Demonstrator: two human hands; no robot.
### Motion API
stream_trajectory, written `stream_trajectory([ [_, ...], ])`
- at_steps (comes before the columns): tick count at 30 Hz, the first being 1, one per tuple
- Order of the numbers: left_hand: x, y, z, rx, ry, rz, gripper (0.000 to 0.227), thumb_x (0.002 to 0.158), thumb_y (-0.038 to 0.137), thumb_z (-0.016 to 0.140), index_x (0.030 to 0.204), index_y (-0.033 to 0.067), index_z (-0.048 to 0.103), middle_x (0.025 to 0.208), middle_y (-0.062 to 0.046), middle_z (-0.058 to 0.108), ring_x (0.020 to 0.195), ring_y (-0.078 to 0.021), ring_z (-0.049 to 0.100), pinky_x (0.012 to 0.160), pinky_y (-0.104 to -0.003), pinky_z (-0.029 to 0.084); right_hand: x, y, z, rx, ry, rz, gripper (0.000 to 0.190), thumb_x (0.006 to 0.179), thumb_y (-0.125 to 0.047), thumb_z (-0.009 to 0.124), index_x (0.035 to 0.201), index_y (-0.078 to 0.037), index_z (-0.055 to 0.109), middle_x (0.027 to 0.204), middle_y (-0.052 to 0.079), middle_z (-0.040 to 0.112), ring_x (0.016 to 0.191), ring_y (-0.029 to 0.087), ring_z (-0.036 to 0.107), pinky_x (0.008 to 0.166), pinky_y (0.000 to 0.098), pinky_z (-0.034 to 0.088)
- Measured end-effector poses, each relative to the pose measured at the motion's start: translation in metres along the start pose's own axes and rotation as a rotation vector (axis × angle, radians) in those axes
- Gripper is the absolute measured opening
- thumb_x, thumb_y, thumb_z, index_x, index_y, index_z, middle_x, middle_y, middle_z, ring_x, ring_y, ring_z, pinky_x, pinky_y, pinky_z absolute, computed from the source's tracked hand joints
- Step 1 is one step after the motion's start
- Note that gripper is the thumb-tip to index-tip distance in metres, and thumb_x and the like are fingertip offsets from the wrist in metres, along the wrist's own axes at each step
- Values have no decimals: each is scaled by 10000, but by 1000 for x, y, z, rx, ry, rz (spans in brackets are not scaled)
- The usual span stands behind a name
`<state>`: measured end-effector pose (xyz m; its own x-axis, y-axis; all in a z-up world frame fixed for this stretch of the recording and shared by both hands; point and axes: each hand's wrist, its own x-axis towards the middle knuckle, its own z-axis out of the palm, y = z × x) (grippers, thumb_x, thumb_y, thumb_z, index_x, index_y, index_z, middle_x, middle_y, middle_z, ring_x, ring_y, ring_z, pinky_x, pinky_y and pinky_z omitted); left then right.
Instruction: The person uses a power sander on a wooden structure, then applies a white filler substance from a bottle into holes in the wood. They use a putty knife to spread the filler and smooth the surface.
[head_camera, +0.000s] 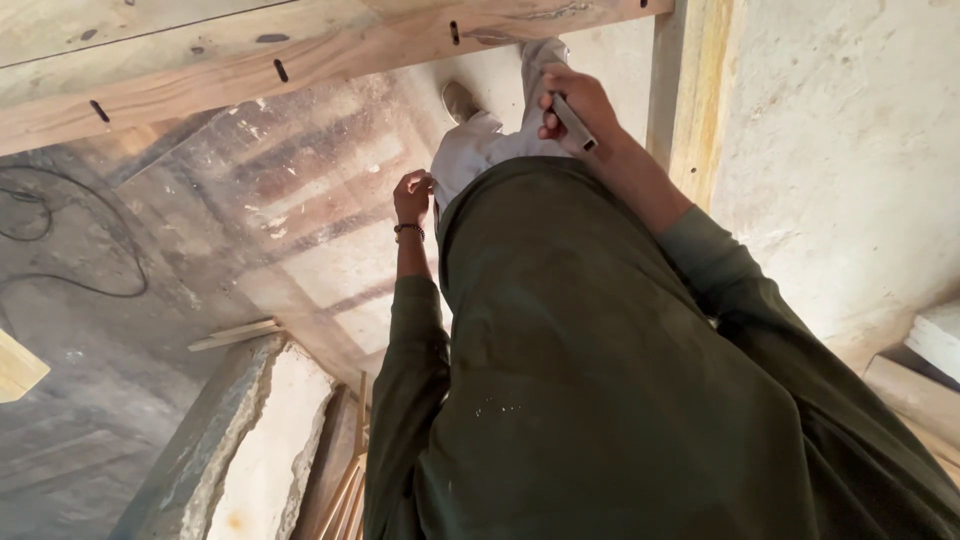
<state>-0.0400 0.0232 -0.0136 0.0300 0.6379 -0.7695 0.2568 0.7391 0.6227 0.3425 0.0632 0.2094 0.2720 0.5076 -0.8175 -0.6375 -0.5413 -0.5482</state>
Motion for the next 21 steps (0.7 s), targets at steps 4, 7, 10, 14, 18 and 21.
stream_trajectory([
  [4, 8, -19, 1, -86, 2, 51, 255, 878, 132, 742, 1096, 0, 746, 941, -94, 778, 811, -173, 719, 750, -304, 581, 10, -9, -16, 47, 107, -222, 344, 1032, -118, 503, 1369, -73, 561, 720, 92, 603, 528, 195, 607, 378, 391, 533],
  [7, 8, -40, 3, 13, 27, 81, 244, 873, 140, 779, 1083, 16, 769, 968, -85, 768, 886, -164, 704, 785, -302, 569, 35, -33, -44, 85, 219, -273, 180, 1011, -75, 473, 1153, -74, 585, 743, 96, 614, 545, 202, 605, 378, 405, 536],
  [10, 8, -55, 2, 72, 34, 84, 241, 869, 166, 779, 1076, 43, 777, 982, -67, 789, 924, -160, 734, 821, -296, 571, 80, -3, -46, 158, 252, -355, 116, 1005, -70, 471, 1054, -73, 576, 768, 100, 610, 570, 222, 615, 387, 381, 496],
  [14, -10, -16, 2, 70, 44, -39, 254, 866, 180, 770, 1080, 44, 767, 968, -76, 775, 893, -163, 719, 746, -321, 570, 98, 63, -26, 234, 249, -440, 161, 1127, -102, 536, 1210, 8, 619, 928, 94, 626, 775, 202, 664, 605, 380, 587],
  [18, 3, -25, -3, 42, 9, 4, 259, 877, 160, 759, 1094, 18, 755, 935, -100, 777, 816, -180, 724, 743, -316, 575, 6, 7, 62, 160, 0, -15, 106, 1016, -173, 489, 1069, -105, 550, 738, 86, 639, 493, 205, 582, 396, 369, 510],
  [21, 0, -10, 0, -46, 13, 4, 258, 885, 155, 740, 1099, 10, 737, 928, -101, 779, 798, -174, 732, 738, -313, 579, 35, 16, 14, 175, -50, -150, 149, 1074, -197, 484, 1098, -86, 581, 794, 91, 659, 571, 197, 614, 456, 383, 549],
])
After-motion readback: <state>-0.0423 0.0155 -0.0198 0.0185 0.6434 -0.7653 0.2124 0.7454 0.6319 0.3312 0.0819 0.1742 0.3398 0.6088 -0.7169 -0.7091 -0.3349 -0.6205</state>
